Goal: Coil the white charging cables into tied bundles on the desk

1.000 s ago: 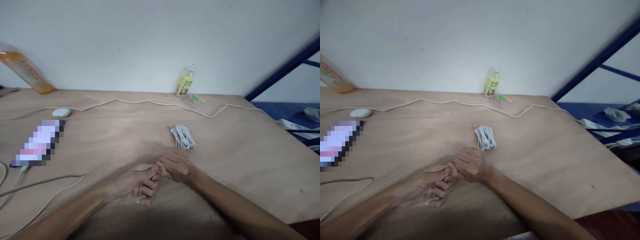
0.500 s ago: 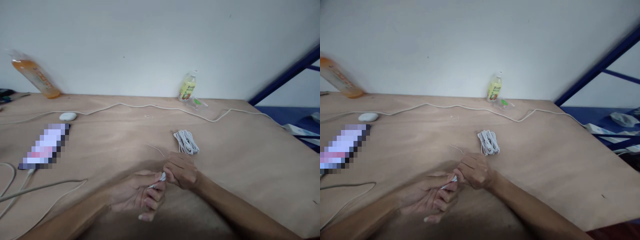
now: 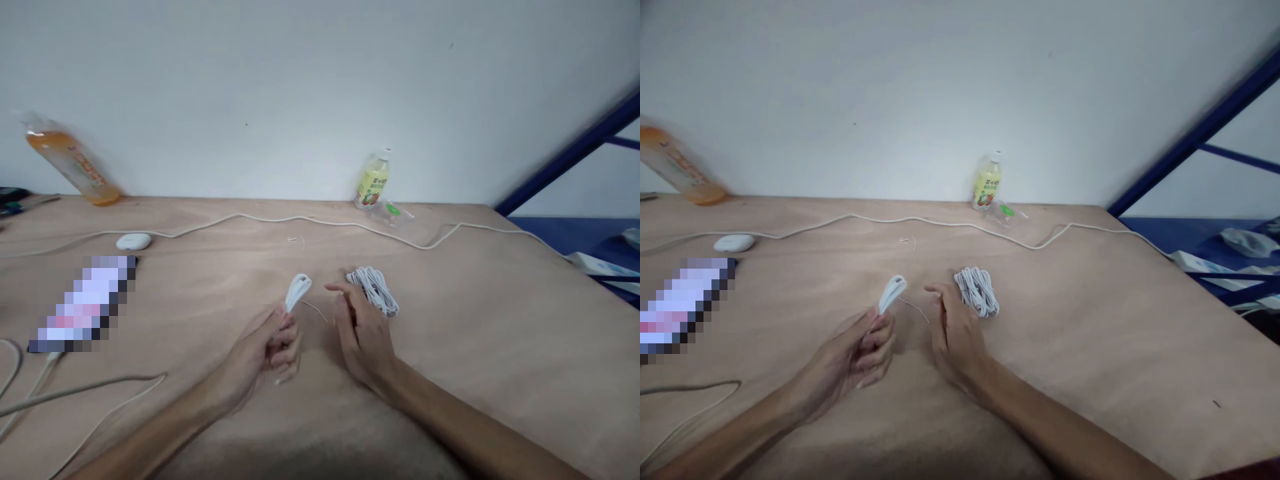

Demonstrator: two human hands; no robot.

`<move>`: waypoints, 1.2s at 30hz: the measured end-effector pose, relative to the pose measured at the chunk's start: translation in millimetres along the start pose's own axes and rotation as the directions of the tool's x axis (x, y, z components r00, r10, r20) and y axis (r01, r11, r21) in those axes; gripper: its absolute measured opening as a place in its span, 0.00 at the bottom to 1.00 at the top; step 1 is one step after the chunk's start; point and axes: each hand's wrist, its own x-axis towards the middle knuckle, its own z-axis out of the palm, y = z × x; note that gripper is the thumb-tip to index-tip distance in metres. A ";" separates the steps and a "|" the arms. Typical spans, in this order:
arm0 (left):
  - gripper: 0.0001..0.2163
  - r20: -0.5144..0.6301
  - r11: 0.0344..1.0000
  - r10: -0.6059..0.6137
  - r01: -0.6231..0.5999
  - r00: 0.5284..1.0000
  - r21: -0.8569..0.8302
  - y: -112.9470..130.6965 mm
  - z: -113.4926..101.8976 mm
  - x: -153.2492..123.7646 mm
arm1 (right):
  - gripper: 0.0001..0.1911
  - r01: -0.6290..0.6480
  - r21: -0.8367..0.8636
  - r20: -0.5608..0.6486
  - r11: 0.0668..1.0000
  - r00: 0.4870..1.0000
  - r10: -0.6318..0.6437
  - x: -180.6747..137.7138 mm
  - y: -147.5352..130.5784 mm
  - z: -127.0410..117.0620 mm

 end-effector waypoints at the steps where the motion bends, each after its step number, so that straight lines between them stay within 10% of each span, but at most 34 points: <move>1: 0.27 -0.063 0.998 0.053 -0.054 0.997 -0.017 1.3 -0.9 2.3 | 0.12 -0.009 -0.029 0.021 1.000 1.000 0.009 -0.6 0.2 1.3; 17: 0.32 -0.236 0.984 0.153 -0.171 0.960 -0.057 1.5 -7.8 15.9 | 0.07 -0.111 -0.386 0.239 0.916 0.947 0.215 -4.4 9.5 18.7; 22: 0.32 -0.187 0.983 0.173 -0.181 0.967 -0.025 -0.1 -8.1 15.8 | 0.08 -0.286 0.012 0.223 0.958 0.935 0.277 1.9 1.3 13.3; 27: 0.30 -0.135 0.967 0.223 -0.202 0.965 0.152 -11.3 -9.2 11.6 | 0.14 -0.578 0.476 0.445 0.663 0.808 0.385 4.9 -18.5 7.2; 31: 0.29 -0.107 0.934 0.220 -0.178 0.970 0.309 -15.8 -1.2 3.1 | 0.20 -0.714 0.550 0.591 0.433 0.699 0.402 1.7 -27.6 9.0; 36: 0.29 -0.100 0.932 0.146 -0.102 0.984 0.348 -11.9 9.9 -3.5 | 0.21 -0.694 0.584 0.555 0.421 0.720 0.416 -0.3 -28.9 11.2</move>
